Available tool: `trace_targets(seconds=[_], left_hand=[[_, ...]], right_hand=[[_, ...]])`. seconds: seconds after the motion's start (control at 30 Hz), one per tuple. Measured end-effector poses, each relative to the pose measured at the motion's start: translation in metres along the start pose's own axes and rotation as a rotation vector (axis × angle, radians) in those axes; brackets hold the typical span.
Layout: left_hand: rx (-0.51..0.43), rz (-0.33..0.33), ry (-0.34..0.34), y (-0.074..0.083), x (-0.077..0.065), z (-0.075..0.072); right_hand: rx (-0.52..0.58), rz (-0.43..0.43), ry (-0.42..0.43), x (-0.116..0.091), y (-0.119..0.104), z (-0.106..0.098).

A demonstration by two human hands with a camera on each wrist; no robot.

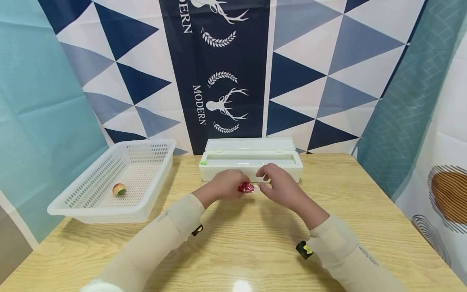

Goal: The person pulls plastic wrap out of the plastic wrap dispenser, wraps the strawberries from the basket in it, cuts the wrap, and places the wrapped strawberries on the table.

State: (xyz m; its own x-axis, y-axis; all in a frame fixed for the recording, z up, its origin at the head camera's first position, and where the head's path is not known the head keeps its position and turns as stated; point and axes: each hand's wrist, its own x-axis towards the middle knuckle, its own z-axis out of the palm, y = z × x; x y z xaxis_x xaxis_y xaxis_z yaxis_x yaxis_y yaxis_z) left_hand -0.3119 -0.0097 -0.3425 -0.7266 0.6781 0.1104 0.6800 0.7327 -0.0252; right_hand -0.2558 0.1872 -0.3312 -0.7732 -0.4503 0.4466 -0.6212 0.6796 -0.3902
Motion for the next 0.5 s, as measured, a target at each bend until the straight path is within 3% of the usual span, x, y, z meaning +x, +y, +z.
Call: trace_targets(seconds=[0.1,0.2,0.33,0.5], left_hand=[[0.017,-0.010,0.083,0.003,-0.011,-0.010],[0.029,0.000,0.219,0.007,-0.023,-0.017],[0.043,0.025,0.405,0.011,-0.039,-0.024],[0.040,0.029,0.571,0.013,-0.053,-0.029]], right_hand=[[-0.019,-0.038,0.017,-0.002,-0.008,-0.001],[-0.060,-0.071,0.046,-0.002,-0.014,-0.002],[-0.125,-0.103,0.138,-0.002,-0.018,-0.004],[-0.172,-0.101,0.248,0.001,-0.022,-0.005]])
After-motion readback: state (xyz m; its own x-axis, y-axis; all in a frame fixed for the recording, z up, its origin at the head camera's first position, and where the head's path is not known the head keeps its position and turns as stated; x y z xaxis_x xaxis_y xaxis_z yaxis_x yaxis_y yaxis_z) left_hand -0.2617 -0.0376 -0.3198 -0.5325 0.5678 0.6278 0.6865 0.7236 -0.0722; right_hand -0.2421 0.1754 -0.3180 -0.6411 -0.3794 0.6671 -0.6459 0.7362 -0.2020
